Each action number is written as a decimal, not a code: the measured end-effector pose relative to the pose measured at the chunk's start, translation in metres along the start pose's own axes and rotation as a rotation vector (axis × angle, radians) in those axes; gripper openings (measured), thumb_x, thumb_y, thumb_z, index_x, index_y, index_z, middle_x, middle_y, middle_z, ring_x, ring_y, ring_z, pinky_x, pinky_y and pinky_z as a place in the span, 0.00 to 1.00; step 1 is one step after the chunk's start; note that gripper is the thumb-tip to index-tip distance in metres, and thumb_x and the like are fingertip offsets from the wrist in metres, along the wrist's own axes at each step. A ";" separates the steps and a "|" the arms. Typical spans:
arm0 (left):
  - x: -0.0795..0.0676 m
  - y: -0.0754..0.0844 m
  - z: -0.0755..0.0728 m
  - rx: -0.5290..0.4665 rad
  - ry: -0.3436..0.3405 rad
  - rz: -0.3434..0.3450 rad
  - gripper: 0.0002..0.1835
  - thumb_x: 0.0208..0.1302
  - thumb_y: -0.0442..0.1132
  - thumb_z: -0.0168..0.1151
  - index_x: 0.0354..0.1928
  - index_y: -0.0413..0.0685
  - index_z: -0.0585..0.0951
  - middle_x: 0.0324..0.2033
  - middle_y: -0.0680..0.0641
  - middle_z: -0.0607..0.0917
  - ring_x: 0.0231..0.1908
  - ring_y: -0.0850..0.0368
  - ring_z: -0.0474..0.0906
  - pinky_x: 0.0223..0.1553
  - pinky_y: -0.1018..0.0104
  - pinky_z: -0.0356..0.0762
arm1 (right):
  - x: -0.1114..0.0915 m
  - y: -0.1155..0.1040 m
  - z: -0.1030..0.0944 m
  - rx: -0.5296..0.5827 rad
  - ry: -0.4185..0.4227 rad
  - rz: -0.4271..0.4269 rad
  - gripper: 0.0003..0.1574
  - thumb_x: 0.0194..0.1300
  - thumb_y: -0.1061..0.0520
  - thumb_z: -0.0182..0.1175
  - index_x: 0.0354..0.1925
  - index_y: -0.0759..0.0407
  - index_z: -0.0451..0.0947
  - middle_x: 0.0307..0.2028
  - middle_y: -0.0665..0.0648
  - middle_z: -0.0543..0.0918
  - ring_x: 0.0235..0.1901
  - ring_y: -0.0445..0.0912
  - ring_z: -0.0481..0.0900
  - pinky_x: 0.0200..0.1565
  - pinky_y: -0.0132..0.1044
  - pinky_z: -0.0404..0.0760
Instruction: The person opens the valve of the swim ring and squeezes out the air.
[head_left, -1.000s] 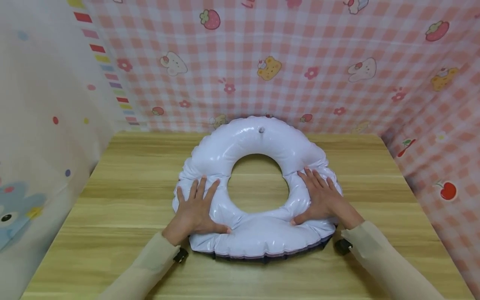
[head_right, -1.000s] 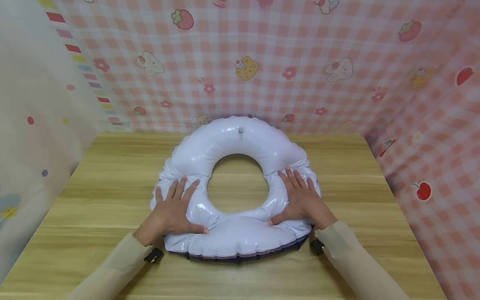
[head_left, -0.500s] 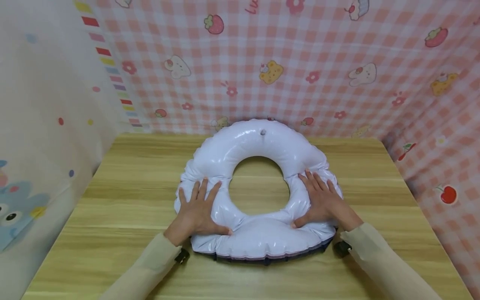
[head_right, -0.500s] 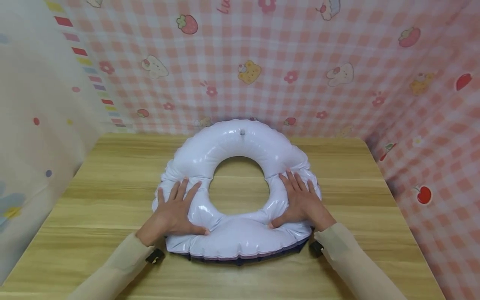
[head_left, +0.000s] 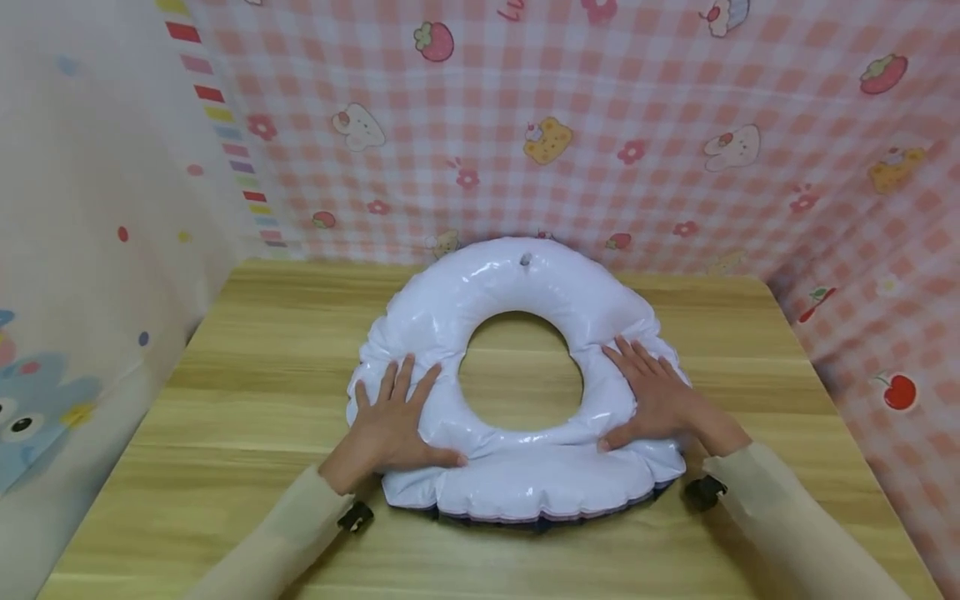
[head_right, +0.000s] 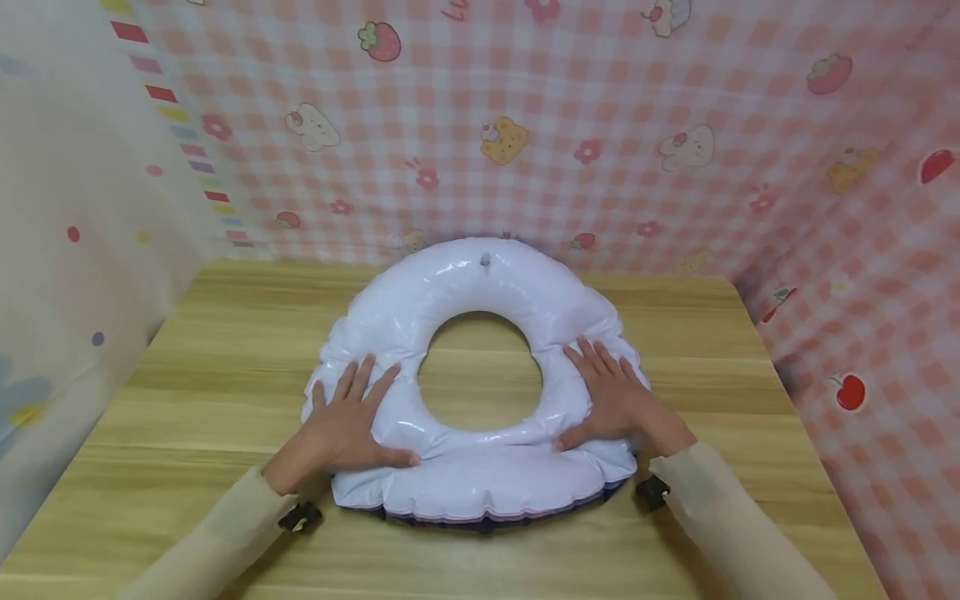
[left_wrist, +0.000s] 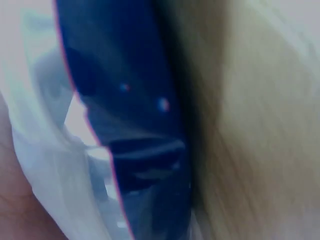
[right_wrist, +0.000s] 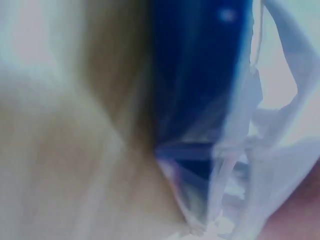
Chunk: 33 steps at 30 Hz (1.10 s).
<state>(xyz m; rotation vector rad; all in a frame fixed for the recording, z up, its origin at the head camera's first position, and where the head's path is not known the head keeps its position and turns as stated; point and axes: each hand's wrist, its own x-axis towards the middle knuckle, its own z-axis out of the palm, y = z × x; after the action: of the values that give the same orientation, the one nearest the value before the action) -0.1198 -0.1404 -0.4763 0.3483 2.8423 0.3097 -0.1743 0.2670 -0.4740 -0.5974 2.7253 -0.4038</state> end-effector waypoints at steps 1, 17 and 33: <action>-0.003 0.002 -0.001 -0.009 -0.003 -0.004 0.75 0.36 0.89 0.62 0.84 0.63 0.43 0.82 0.37 0.39 0.81 0.32 0.37 0.69 0.17 0.36 | 0.001 0.001 -0.002 -0.006 -0.001 -0.010 0.93 0.35 0.16 0.74 0.83 0.51 0.38 0.83 0.61 0.35 0.81 0.65 0.34 0.74 0.74 0.39; -0.056 0.054 -0.015 -0.029 -0.133 0.002 0.64 0.48 0.83 0.62 0.79 0.49 0.61 0.69 0.25 0.69 0.65 0.31 0.70 0.48 0.41 0.81 | 0.006 0.027 -0.043 -0.137 0.118 0.171 0.87 0.40 0.16 0.72 0.81 0.62 0.49 0.79 0.77 0.45 0.77 0.74 0.43 0.71 0.77 0.42; 0.009 0.004 -0.062 -0.264 0.309 0.342 0.49 0.54 0.57 0.79 0.75 0.51 0.69 0.74 0.37 0.66 0.76 0.37 0.58 0.74 0.38 0.61 | -0.021 0.005 -0.047 -0.003 0.183 0.036 0.71 0.53 0.28 0.73 0.79 0.61 0.54 0.79 0.77 0.44 0.77 0.77 0.43 0.71 0.76 0.48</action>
<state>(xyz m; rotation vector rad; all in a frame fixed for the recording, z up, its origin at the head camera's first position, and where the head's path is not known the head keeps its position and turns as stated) -0.1447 -0.1457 -0.4190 0.7922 2.9707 0.8659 -0.1749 0.2898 -0.4280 -0.5348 2.9067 -0.4668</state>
